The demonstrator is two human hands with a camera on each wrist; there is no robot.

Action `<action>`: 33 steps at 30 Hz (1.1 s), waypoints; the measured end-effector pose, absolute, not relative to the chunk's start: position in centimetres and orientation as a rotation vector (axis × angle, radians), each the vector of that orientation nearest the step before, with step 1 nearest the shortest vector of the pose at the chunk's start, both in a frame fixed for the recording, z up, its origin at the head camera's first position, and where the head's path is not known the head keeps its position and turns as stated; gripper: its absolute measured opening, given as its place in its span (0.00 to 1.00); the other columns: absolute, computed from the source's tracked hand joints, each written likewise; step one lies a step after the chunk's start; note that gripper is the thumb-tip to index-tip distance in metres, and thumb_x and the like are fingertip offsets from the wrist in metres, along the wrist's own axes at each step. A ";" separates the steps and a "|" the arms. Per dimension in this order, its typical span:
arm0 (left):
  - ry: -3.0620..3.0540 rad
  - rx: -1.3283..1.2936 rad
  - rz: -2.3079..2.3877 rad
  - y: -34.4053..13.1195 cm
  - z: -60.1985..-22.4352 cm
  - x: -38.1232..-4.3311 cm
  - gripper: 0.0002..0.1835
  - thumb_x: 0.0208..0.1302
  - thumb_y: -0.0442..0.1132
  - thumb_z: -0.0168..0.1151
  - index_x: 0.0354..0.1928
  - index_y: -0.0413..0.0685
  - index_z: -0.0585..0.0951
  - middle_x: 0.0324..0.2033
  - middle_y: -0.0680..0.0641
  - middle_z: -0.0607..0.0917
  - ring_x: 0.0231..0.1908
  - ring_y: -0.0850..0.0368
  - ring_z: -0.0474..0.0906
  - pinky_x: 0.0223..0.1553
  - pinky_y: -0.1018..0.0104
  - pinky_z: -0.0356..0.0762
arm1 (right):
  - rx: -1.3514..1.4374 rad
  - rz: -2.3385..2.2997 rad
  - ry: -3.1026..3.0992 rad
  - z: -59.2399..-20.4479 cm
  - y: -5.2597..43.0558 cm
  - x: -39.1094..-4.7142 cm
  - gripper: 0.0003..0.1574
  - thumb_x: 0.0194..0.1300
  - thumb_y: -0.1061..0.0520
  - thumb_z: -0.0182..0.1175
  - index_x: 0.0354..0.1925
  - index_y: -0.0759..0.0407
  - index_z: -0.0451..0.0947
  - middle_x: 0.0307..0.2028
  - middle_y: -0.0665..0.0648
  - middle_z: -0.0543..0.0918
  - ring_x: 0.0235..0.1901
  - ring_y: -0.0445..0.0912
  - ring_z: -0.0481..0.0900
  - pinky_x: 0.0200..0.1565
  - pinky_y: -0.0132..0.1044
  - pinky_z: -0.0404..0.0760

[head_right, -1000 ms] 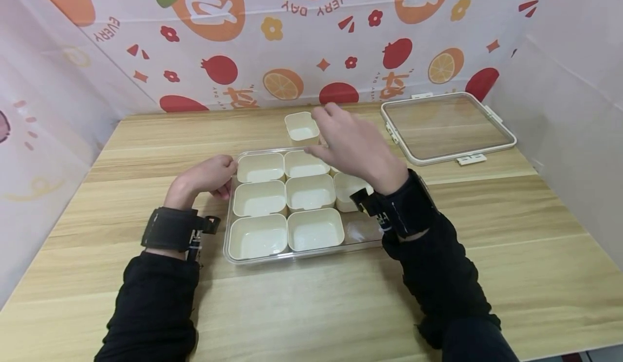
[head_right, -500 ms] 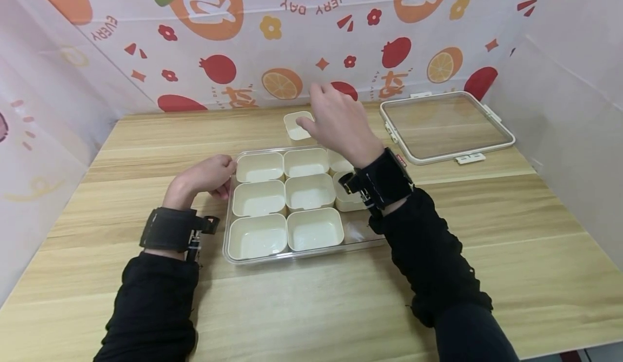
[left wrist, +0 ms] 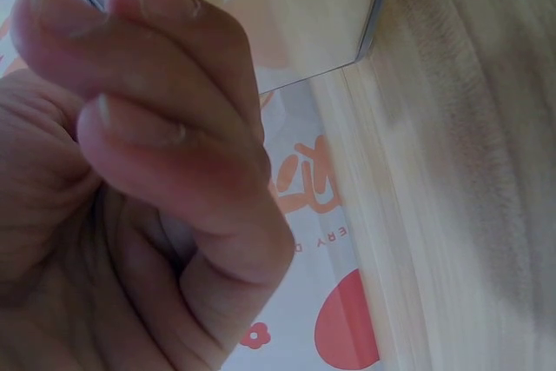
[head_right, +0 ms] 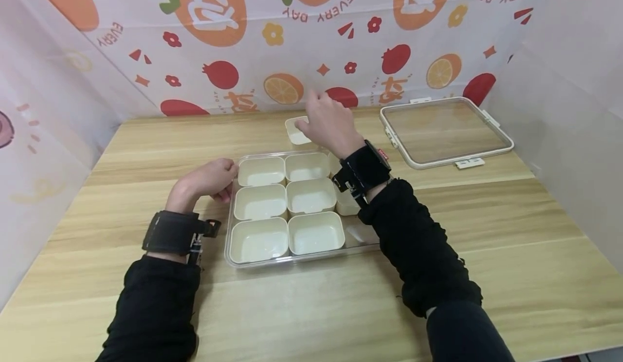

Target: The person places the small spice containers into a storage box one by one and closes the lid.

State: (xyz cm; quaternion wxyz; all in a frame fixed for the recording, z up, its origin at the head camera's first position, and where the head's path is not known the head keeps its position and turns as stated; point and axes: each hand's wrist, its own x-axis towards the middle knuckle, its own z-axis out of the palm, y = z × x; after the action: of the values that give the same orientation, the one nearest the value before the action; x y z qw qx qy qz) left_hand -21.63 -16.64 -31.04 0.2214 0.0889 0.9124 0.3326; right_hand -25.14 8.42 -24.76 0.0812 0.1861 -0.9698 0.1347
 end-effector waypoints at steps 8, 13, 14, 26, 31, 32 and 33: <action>2.518 0.256 0.919 -16.8 -31.0 -21.5 0.17 0.69 0.36 0.28 0.36 0.33 0.68 0.15 0.46 0.76 0.16 0.54 0.75 0.20 0.63 0.74 | 0.484 0.439 -2.972 -26.0 8.3 -26.4 0.29 0.60 0.44 0.56 0.47 0.65 0.62 0.32 0.58 0.71 0.29 0.50 0.70 0.31 0.43 0.74; 2.516 0.248 0.930 -16.8 -30.9 -21.6 0.17 0.69 0.36 0.28 0.36 0.34 0.68 0.15 0.46 0.76 0.16 0.54 0.75 0.20 0.64 0.74 | 0.457 0.429 -3.029 -26.2 7.8 -26.8 0.37 0.60 0.41 0.55 0.53 0.67 0.60 0.35 0.59 0.72 0.32 0.50 0.71 0.34 0.44 0.76; 2.516 0.249 0.930 -16.8 -30.9 -21.6 0.17 0.69 0.36 0.28 0.35 0.34 0.68 0.15 0.46 0.76 0.16 0.55 0.75 0.19 0.64 0.74 | 0.447 0.424 -3.050 -26.3 7.7 -26.9 0.39 0.60 0.40 0.55 0.55 0.68 0.58 0.38 0.60 0.73 0.34 0.50 0.71 0.36 0.45 0.76; 2.519 0.240 0.932 -16.7 -31.0 -21.6 0.16 0.68 0.35 0.28 0.33 0.36 0.68 0.15 0.46 0.76 0.16 0.54 0.75 0.19 0.66 0.74 | 0.388 0.438 -3.222 -29.3 6.4 -28.4 0.50 0.58 0.36 0.54 0.61 0.70 0.51 0.56 0.67 0.67 0.50 0.54 0.68 0.46 0.48 0.74; 2.535 0.241 0.924 -16.7 -31.0 -21.5 0.16 0.68 0.35 0.28 0.32 0.36 0.68 0.15 0.46 0.76 0.16 0.54 0.75 0.19 0.65 0.74 | 0.357 0.440 -3.224 -29.8 6.2 -28.7 0.50 0.58 0.35 0.54 0.62 0.69 0.50 0.57 0.68 0.65 0.50 0.55 0.67 0.45 0.48 0.74; 2.536 0.241 0.922 -16.7 -31.0 -21.5 0.16 0.68 0.35 0.28 0.32 0.36 0.68 0.15 0.46 0.76 0.16 0.54 0.75 0.19 0.65 0.74 | 0.347 0.440 -3.225 -29.8 6.2 -28.7 0.50 0.58 0.35 0.54 0.61 0.69 0.51 0.57 0.68 0.65 0.48 0.55 0.67 0.44 0.48 0.74; 2.536 0.240 0.922 -16.6 -31.0 -21.5 0.16 0.68 0.35 0.28 0.32 0.36 0.68 0.15 0.46 0.76 0.16 0.54 0.75 0.19 0.65 0.74 | 0.337 0.438 -3.227 -29.9 6.2 -28.7 0.49 0.58 0.36 0.54 0.61 0.69 0.51 0.56 0.68 0.65 0.47 0.54 0.67 0.44 0.48 0.74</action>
State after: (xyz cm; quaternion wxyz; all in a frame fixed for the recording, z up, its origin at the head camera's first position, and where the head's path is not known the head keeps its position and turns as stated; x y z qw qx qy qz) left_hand -21.49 -16.64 -30.98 0.2147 0.0866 0.9142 0.3325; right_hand -28.65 6.18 -29.89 -0.0661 0.1026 -0.9835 0.1334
